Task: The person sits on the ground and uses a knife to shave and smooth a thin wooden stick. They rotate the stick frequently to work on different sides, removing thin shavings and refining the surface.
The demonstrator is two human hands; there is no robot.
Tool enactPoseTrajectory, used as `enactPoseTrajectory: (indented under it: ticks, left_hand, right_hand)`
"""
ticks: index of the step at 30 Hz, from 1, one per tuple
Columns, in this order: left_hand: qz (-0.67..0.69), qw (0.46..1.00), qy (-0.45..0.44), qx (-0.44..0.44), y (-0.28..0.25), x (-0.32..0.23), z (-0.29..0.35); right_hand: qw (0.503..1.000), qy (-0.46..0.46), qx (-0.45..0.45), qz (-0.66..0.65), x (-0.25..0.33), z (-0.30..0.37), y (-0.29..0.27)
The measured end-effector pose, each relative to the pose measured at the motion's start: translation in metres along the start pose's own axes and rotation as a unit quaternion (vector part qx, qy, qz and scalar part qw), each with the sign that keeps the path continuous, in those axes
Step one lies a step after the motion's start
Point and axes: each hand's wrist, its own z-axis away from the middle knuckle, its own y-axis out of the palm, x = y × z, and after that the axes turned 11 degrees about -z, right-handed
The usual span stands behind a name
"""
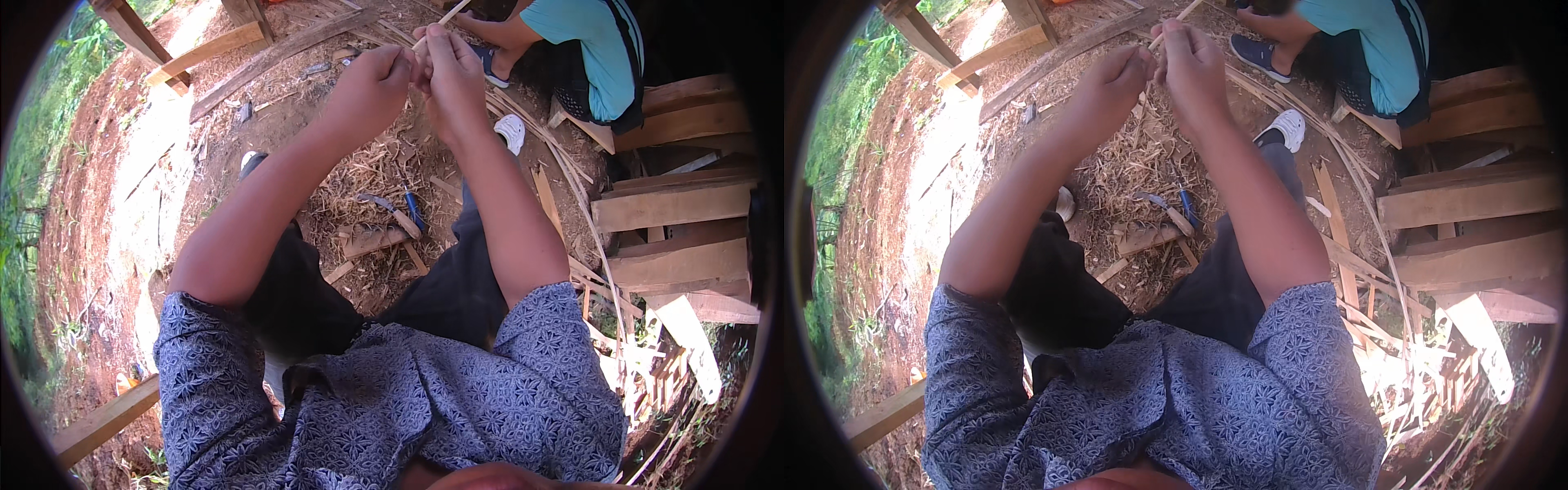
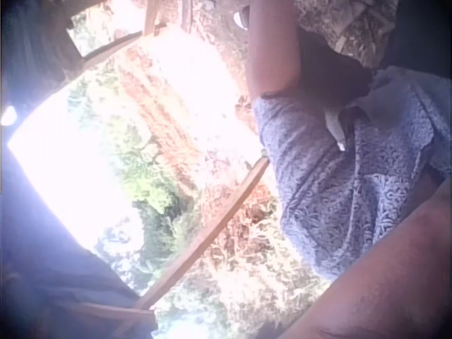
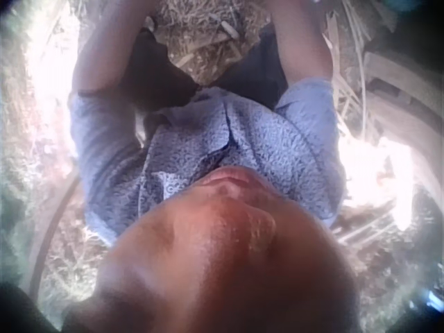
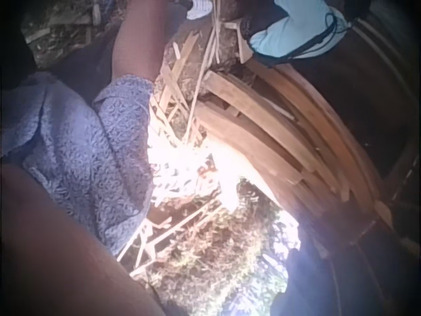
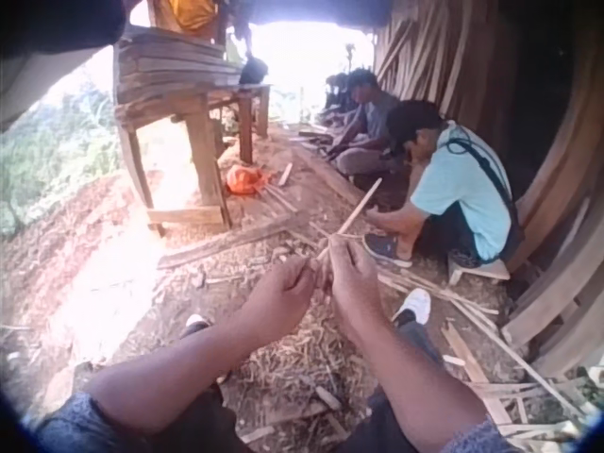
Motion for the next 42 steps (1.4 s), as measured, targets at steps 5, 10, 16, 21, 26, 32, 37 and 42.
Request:
enactPoseTrajectory:
  ticks: [5, 10, 16, 21, 26, 32, 37, 42]
  left_hand:
    - [-0.018, 0.997, -0.026, 0.069, 0.009, -0.013, 0.01]
    - [0.006, 0.997, -0.052, 0.048, -0.001, -0.009, 0.007]
    - [-0.003, 0.999, -0.018, 0.034, 0.007, -0.006, 0.006]
    - [0.006, 0.998, -0.03, 0.046, 0.001, -0.016, 0.004]
    - [0.025, 0.997, -0.023, 0.067, 0.016, -0.003, 0.009]
    - [-0.032, 0.999, -0.009, 0.012, 0.004, 0.001, 0.002]
    - [-0.004, 0.998, -0.019, 0.061, 0.002, -0.012, 0.0]
    - [-0.026, 0.999, 0.004, 0.031, 0.021, 0.002, 0.005]
  right_hand:
    - [0.997, -0.073, 0.018, -0.019, 0.025, -0.053, -0.045]
    - [1.0, 0.016, 0.006, 0.017, 0.01, -0.004, -0.002]
    - [0.998, 0.05, -0.034, 0.008, 0.004, 0.016, 0.018]
    - [0.997, -0.025, -0.059, -0.03, 0.013, -0.018, -0.013]
    - [0.999, -0.017, -0.021, 0.024, 0.014, -0.02, -0.013]
    - [0.997, 0.026, -0.033, 0.072, 0.008, 0.0, 0.01]
    - [0.998, -0.017, -0.068, -0.003, 0.019, -0.023, -0.015]
    - [0.998, 0.018, -0.052, 0.019, 0.012, -0.034, -0.028]
